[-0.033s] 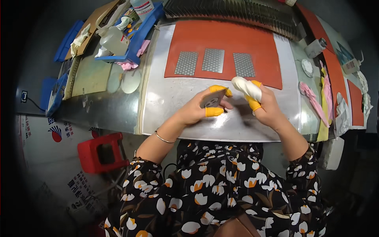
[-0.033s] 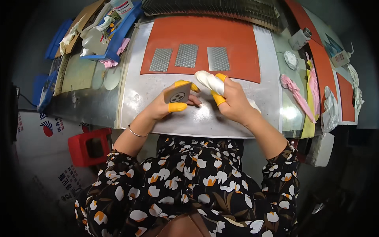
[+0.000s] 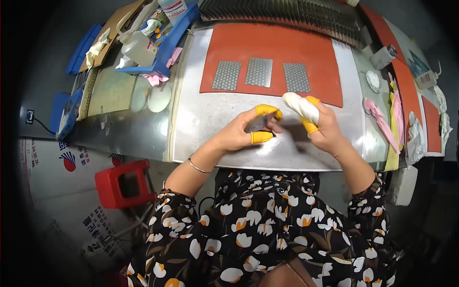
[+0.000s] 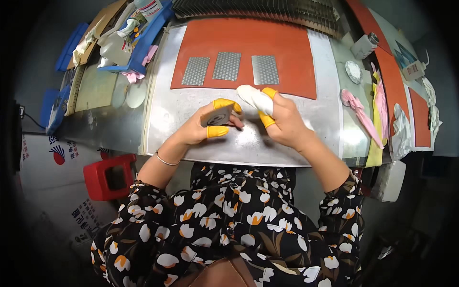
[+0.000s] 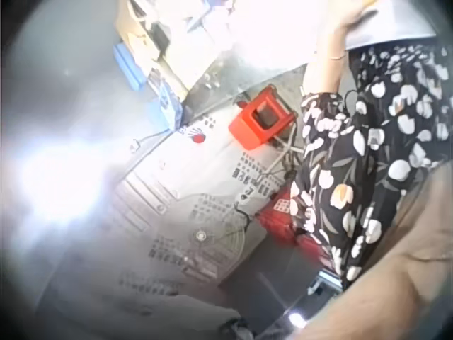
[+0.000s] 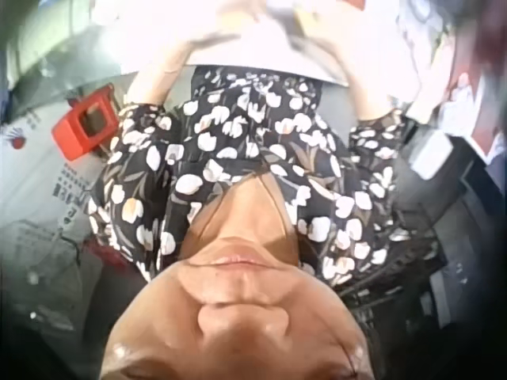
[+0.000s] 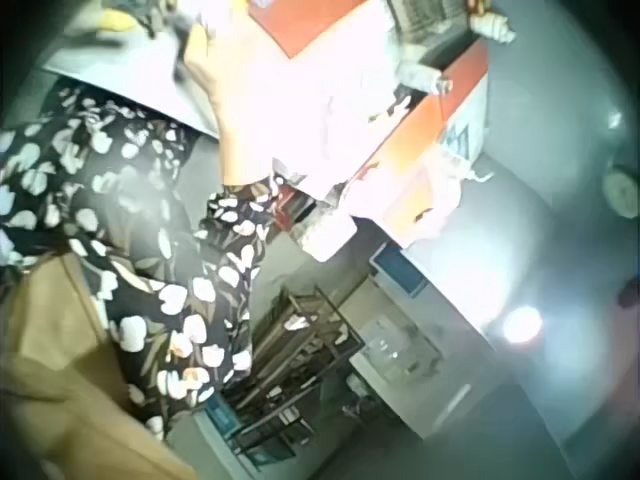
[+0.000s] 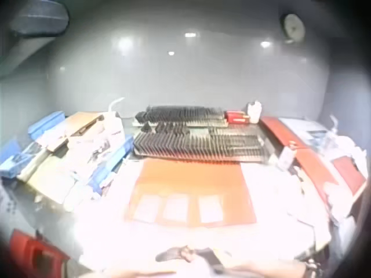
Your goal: The person wipes the surface of a metal workbench and several small, square metal plates using a white cloth. They handle the plates one by one, wiping both sides and arranging them on a red mat. The person wears yellow finger cots during the process.
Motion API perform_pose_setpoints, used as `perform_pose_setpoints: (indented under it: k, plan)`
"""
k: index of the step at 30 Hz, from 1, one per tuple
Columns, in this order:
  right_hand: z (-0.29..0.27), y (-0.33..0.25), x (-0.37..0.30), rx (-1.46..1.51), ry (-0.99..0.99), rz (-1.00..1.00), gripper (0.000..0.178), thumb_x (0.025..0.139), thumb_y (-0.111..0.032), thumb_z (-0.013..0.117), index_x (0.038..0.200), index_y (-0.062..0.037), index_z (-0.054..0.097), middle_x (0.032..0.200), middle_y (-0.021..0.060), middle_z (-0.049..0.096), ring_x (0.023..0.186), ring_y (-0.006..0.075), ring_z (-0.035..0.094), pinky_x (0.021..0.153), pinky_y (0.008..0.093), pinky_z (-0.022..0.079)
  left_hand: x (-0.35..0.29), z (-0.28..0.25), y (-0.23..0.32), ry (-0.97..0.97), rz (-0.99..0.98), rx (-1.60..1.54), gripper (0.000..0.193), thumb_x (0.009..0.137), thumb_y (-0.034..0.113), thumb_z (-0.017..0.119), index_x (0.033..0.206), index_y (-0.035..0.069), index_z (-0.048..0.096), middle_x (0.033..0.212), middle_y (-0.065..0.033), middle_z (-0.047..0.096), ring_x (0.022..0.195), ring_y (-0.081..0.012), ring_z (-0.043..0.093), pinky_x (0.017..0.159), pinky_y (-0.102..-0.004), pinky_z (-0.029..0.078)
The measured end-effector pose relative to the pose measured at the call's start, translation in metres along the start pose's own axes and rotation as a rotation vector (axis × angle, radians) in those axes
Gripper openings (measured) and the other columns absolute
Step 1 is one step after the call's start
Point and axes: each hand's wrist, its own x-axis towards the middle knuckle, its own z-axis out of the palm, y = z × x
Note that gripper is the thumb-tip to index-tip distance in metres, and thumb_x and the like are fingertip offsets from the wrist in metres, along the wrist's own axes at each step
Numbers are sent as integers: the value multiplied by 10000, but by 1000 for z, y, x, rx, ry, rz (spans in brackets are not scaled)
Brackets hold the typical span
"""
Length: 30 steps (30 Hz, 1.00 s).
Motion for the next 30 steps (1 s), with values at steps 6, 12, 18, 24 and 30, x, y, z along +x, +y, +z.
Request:
perform_pose_setpoints:
  k: [6, 12, 18, 24, 30]
  plan:
    - [-9, 10, -3, -217, -83, -252, 468, 582, 12, 545, 1038, -84, 593, 859, 101, 552, 681, 276, 537, 590, 372, 459, -2, -2, -2, -30, 42, 197, 389, 794, -30, 564, 1174, 18, 500, 990, -45, 548, 946, -118, 519, 916, -275, 393]
    - [-14, 14, -7, -291, -100, -338, 417, 566, 6, 584, 970, -97, 600, 866, 63, 579, 657, 251, 542, 564, 360, 464, 1, 2, 0, 4, 30, 238, 312, 786, -4, 587, 1093, 12, 537, 939, -53, 585, 892, -143, 539, 850, -290, 430]
    - [-17, 11, -9, -328, -128, -409, 384, 577, -13, 595, 949, -108, 605, 876, 65, 583, 639, 249, 530, 560, 360, 462, -1, -2, -6, -55, -7, 245, 367, 808, -32, 553, 1168, 17, 508, 1032, -54, 570, 981, -118, 528, 907, -270, 406]
    - [-11, -7, 10, -444, -320, -499, 150, 627, -56, 598, 766, -34, 545, 726, 79, 497, 664, 252, 527, 569, 360, 450, 1, 5, -10, -101, -28, 230, 279, 809, -9, 584, 1084, 5, 543, 1074, -71, 592, 952, -139, 541, 879, -284, 422]
    - [-14, -25, 29, -416, -399, -599, 71, 663, -79, 566, 685, -24, 528, 736, 99, 497, 665, 250, 525, 558, 360, 437, 11, 15, -3, -187, -178, 72, 199, 794, 83, 617, 977, 9, 592, 892, -70, 640, 824, -143, 566, 784, -285, 443]
